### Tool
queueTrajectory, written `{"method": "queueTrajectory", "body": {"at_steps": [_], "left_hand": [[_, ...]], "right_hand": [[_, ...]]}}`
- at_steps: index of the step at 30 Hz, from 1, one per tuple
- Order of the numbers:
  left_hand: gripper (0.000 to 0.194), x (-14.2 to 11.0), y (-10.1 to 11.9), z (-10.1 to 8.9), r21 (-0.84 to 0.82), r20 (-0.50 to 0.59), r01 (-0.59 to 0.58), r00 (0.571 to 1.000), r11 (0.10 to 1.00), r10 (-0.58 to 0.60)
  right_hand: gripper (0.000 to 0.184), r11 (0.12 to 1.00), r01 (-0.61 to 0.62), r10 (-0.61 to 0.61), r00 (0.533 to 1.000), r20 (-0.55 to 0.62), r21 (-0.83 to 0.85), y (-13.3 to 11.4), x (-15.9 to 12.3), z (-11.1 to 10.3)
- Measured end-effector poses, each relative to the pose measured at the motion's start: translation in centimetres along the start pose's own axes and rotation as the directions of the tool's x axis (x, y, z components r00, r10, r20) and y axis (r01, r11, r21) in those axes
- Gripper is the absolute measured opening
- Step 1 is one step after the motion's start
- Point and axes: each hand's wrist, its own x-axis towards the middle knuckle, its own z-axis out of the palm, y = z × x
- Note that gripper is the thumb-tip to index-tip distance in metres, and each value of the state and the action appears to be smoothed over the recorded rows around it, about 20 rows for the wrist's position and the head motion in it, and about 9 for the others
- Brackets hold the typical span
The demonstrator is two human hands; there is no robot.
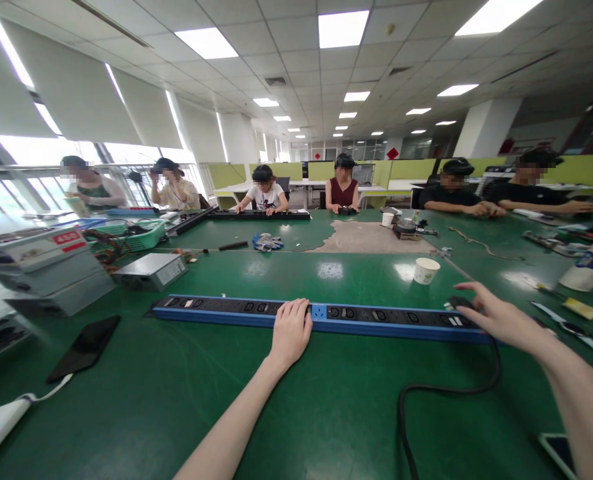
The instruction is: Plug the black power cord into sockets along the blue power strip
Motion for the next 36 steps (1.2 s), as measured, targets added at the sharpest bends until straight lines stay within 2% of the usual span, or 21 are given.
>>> {"method": "queueTrajectory", "body": {"at_steps": [2,3,5,8,19,25,29,32,36], "left_hand": [[0.037,0.0,0.0,0.0,-0.003,-0.004,-0.004,1.0,1.0,0.003],[0.037,0.0,0.0,0.0,-0.003,-0.006,-0.005,1.0,1.0,0.005],[0.037,0.0,0.0,0.0,0.002,-0.006,-0.008,1.0,1.0,0.008],[0.037,0.1,0.1,-0.1,0.003,-0.004,-0.005,1.0,1.0,0.005],[0.038,0.1,0.1,-0.2,-0.002,-0.002,-0.005,1.0,1.0,0.005],[0.038,0.0,0.2,0.1,0.018,-0.005,0.002,1.0,1.0,-0.002],[0.038,0.0,0.2,0.1,0.01,-0.007,0.001,1.0,1.0,-0.001],[0.038,0.0,0.1,0.1,0.003,-0.005,0.002,1.0,1.0,-0.002],[0.038,0.0,0.1,0.1,0.007,-0.007,0.0,1.0,1.0,0.0]], "right_hand": [[0.053,0.999,0.031,-0.025,0.99,0.138,-0.042,-1.1,-0.1,0.4],[0.05,0.996,0.034,-0.02,0.985,0.169,-0.081,-1.6,-0.1,0.7],[0.042,0.988,0.04,-0.014,0.985,0.171,-0.151,-2.4,0.0,1.3],[0.038,0.983,0.09,-0.059,0.98,0.189,-0.158,-3.4,-0.1,2.2],[0.032,0.955,0.109,-0.07,0.986,0.148,-0.275,-5.7,-0.8,3.0],[0.027,0.91,0.078,-0.029,0.992,0.125,-0.407,-7.1,-1.3,4.2],[0.03,0.906,0.077,-0.02,0.99,0.138,-0.416,-7.4,-1.5,4.5],[0.034,0.919,0.107,-0.055,0.988,0.145,-0.379,-7.1,-1.3,4.2],[0.03,0.912,0.19,-0.166,0.981,0.097,-0.364,-6.7,-0.9,4.2]]}}
